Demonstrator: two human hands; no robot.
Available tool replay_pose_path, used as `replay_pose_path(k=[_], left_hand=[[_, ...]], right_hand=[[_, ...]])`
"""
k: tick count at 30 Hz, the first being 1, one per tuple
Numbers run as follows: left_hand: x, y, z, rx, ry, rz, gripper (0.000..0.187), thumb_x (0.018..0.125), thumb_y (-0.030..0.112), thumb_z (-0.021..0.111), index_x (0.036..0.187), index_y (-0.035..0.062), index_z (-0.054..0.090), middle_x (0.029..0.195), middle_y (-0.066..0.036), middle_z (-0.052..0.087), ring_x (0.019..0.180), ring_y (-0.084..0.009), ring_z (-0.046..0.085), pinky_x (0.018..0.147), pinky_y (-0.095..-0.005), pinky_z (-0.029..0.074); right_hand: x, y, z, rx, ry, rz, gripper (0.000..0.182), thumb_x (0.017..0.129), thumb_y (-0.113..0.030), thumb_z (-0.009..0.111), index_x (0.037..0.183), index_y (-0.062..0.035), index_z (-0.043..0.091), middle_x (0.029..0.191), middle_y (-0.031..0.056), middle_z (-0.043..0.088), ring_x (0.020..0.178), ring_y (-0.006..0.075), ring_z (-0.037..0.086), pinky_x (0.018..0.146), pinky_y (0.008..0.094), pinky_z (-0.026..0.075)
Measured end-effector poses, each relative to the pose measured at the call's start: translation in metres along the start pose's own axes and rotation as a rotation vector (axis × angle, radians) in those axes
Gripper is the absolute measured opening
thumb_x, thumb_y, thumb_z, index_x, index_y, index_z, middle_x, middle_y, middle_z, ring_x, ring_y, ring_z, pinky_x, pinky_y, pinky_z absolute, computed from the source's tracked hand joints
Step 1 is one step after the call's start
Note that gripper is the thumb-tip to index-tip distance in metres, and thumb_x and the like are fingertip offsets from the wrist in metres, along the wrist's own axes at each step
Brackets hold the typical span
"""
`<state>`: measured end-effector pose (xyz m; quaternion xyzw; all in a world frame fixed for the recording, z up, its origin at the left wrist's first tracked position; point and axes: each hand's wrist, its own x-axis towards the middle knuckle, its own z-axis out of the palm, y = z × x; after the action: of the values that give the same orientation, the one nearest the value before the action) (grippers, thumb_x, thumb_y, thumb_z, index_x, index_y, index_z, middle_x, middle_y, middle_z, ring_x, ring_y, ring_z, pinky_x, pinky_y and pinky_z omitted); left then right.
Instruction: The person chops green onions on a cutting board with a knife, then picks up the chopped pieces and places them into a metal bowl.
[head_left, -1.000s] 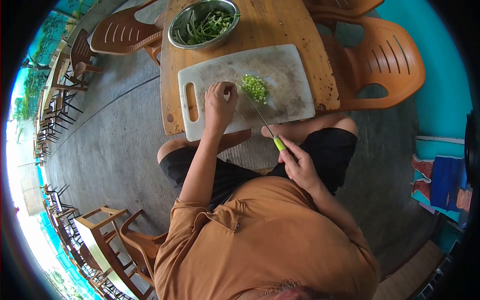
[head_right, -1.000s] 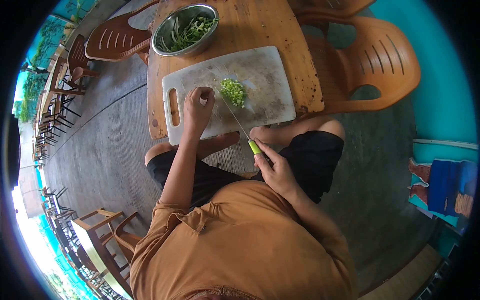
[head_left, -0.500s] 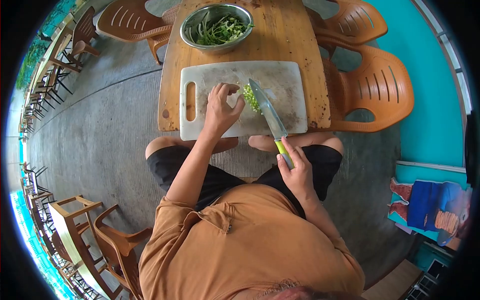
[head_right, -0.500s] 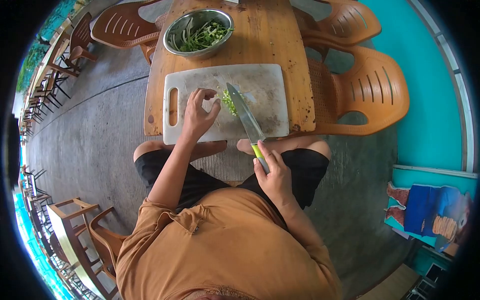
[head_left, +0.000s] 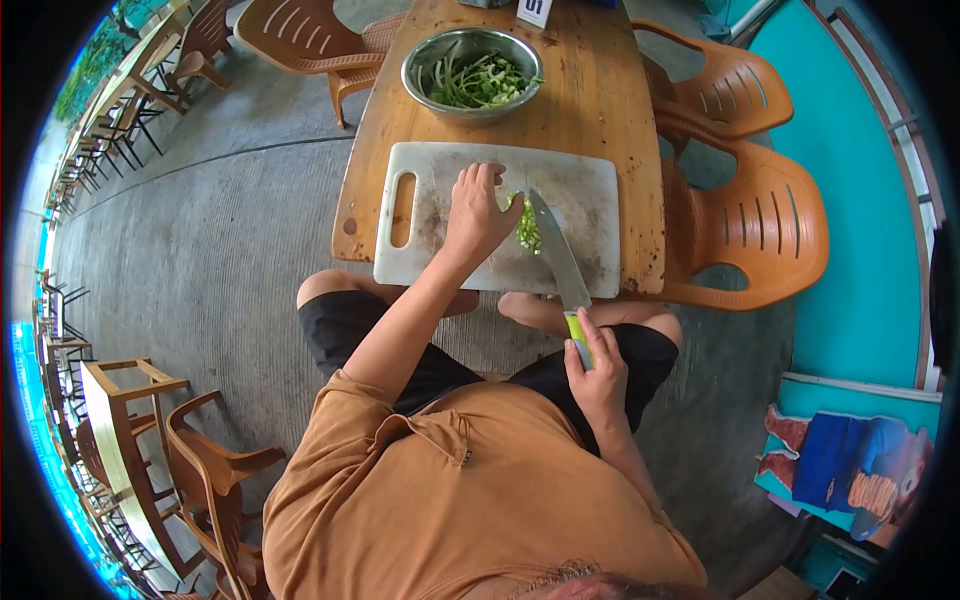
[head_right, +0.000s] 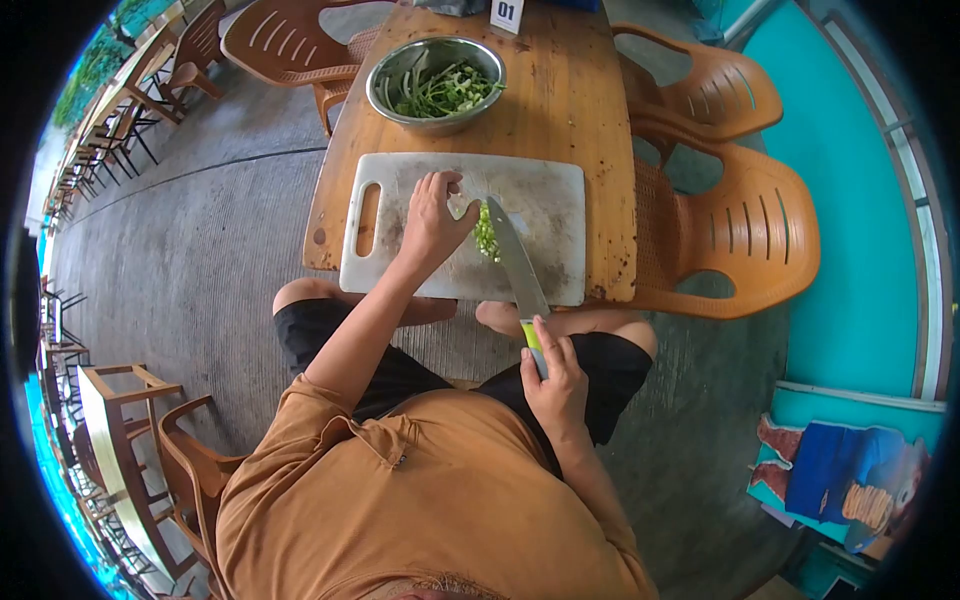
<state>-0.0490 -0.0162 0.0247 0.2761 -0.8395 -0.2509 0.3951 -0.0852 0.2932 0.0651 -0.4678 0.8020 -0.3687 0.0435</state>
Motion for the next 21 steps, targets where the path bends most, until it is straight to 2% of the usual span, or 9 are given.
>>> replay_pose_path(k=[1,2,3,6,7,9,10,13,21], left_hand=[[0.002,-0.001,0.001,-0.022,0.033,-0.015,0.038,0.085,0.018,0.085,0.113,0.0015,0.065,0.099,-0.013,0.065,0.097,-0.0324,0.064,0.089,-0.0456,0.052],[0.003,-0.004,0.000,-0.018,0.045,-0.017,0.038,0.085,0.018,0.085,0.113,0.0015,0.065,0.099,-0.013,0.065,0.097,-0.0324,0.064,0.089,-0.0456,0.052],[0.004,-0.005,-0.001,-0.023,-0.030,-0.027,0.028,0.088,0.020,0.082,0.105,0.0032,0.067,0.096,-0.012,0.066,0.096,-0.0324,0.065,0.087,-0.0469,0.050],[0.002,-0.004,-0.002,-0.003,-0.128,-0.039,0.020,0.093,0.023,0.078,0.087,0.0064,0.070,0.089,-0.009,0.067,0.092,-0.0318,0.065,0.083,-0.0472,0.048],[0.003,-0.003,-0.002,0.020,-0.163,-0.040,0.025,0.095,0.026,0.076,0.078,0.0078,0.070,0.085,-0.007,0.067,0.089,-0.0313,0.066,0.082,-0.0462,0.048],[0.005,-0.002,-0.001,0.026,-0.111,-0.006,0.032,0.096,0.029,0.076,0.074,0.0084,0.069,0.083,-0.007,0.067,0.088,-0.0314,0.066,0.079,-0.0452,0.047],[0.007,0.000,-0.003,0.048,-0.123,0.002,0.029,0.096,0.028,0.075,0.076,0.0079,0.069,0.085,-0.008,0.068,0.089,-0.0316,0.066,0.079,-0.0454,0.047],[0.018,-0.005,-0.007,0.071,-0.119,0.040,0.017,0.094,0.021,0.073,0.087,0.0061,0.070,0.090,-0.011,0.068,0.091,-0.0329,0.066,0.083,-0.0469,0.049],[0.085,-0.026,-0.056,0.088,-0.033,0.167,0.011,0.089,0.009,0.072,0.098,0.0026,0.068,0.090,-0.013,0.068,0.091,-0.0345,0.069,0.084,-0.0446,0.056]], right_hand=[[-0.002,0.004,-0.001,0.019,0.021,0.005,0.052,0.097,-0.010,0.073,0.148,-0.0088,0.063,0.116,0.0199,0.071,0.097,0.0392,0.073,0.082,0.0440,0.062],[-0.001,0.011,-0.001,0.024,0.072,-0.080,0.050,0.102,-0.008,0.069,0.151,-0.0060,0.060,0.100,0.0127,0.069,0.079,0.0254,0.069,0.071,0.0341,0.057],[-0.007,0.022,0.001,0.025,0.071,-0.091,0.050,0.102,-0.008,0.069,0.151,-0.0060,0.060,0.100,0.0127,0.069,0.079,0.0254,0.069,0.071,0.0341,0.057],[-0.007,0.025,-0.003,0.482,0.001,0.312,0.049,0.111,-0.010,0.057,0.160,-0.0053,0.052,0.085,0.0005,0.063,0.061,0.0042,0.053,0.058,0.0220,0.046],[-0.002,0.028,-0.003,0.487,-0.001,0.299,0.049,0.111,-0.010,0.057,0.160,-0.0053,0.052,0.085,0.0005,0.063,0.061,0.0042,0.053,0.058,0.0220,0.046],[0.010,0.042,-0.006,0.474,-0.080,0.479,0.052,0.107,-0.015,0.064,0.154,0.0044,0.052,0.131,0.0224,0.073,0.110,0.0313,0.075,0.094,0.0407,0.059],[0.020,0.059,0.009,0.359,0.049,0.183,0.052,0.106,-0.016,0.066,0.152,0.0051,0.054,0.142,0.0258,0.068,0.123,0.0353,0.072,0.102,0.0413,0.057],[0.053,0.070,0.015,0.156,0.170,-0.094,0.053,0.103,-0.018,0.070,0.149,0.0054,0.056,0.142,0.0263,0.067,0.128,0.0390,0.068,0.106,0.0435,0.055],[0.103,0.100,0.038,0.224,0.249,-0.128,0.054,0.103,-0.020,0.071,0.147,0.0074,0.058,0.140,0.0259,0.068,0.129,0.0396,0.068,0.109,0.0436,0.053]])
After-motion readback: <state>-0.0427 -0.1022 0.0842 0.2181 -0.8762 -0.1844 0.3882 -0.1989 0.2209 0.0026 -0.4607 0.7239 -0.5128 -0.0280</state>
